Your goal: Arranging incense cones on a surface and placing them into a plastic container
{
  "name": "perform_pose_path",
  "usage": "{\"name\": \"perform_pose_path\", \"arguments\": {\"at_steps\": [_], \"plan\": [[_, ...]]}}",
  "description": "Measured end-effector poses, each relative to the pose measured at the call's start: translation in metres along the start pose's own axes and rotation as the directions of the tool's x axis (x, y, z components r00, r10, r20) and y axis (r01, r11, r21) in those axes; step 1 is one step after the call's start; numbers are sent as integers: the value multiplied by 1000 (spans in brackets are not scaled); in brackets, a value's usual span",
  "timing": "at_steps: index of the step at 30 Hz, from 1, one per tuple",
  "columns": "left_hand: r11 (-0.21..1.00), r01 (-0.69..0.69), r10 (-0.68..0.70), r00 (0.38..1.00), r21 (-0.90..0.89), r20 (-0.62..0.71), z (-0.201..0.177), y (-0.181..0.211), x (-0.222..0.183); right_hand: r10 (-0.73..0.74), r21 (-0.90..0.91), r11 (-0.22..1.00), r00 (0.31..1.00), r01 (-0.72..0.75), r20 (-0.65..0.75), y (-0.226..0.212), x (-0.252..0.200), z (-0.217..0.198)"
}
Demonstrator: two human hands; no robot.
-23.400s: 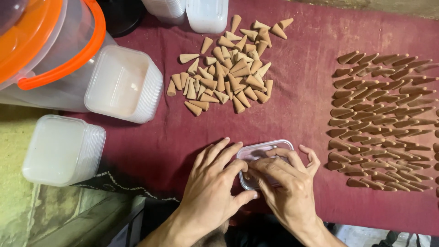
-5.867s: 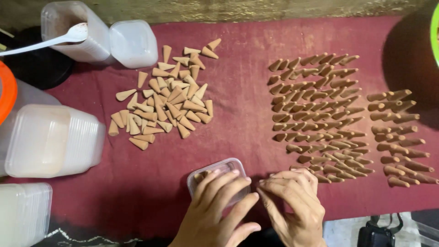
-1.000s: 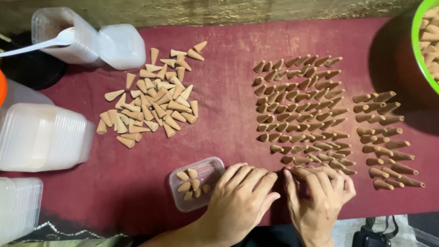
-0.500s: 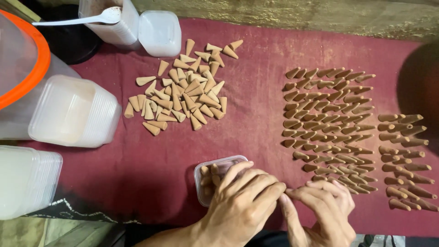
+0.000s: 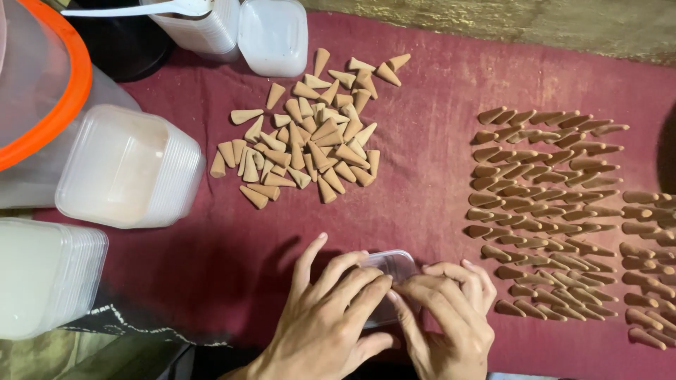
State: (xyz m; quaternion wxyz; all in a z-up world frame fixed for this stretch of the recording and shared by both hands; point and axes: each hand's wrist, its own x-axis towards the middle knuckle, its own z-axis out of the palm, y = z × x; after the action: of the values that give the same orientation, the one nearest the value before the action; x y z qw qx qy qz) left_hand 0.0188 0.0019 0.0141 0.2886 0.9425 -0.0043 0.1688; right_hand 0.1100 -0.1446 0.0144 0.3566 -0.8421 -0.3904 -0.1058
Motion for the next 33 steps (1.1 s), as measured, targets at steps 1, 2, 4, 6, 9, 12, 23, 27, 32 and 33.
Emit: {"name": "perform_pose_path", "arguments": {"at_steps": [1,2,4,6,9,12,23,27,32,33], "plan": [[1000,5,-5,1000,-1,0,1,-3,-2,0,1,1000,1000,0,5,2,0,2],[1000,13,-13,1000,-2,19,2,-5,-4,-19,-1,1000,1000,19,23,3,0,4],[1000,26,-26,999,-1,35,3,-8,-7,-41,-1,999,998,41,46,8,-1,8],[999,32,-30,995,-22,94,4,-12,-9,-85,-20,996,991,87,104,14,-3,10],[1000,14,-15,994,12,109,9,-17,-13,-113,-62,990,981,125,158,19,-5,11],[999,22,-26,991,29,128,13,-19,-13,-126,-69,988,978,140,168,24,-7,13],[992,-41,28,994,123,103,19,-22,-19,-145,-74,983,961,166,236,27,-6,13],[976,-59,41,995,212,90,22,-22,-19,-141,-58,986,962,158,235,25,-2,12],[986,-86,84,996,143,20,18,-19,-17,-93,14,996,984,92,150,15,7,4],[987,-87,87,996,135,3,19,-18,-16,-72,51,996,991,66,115,12,9,2]]}}
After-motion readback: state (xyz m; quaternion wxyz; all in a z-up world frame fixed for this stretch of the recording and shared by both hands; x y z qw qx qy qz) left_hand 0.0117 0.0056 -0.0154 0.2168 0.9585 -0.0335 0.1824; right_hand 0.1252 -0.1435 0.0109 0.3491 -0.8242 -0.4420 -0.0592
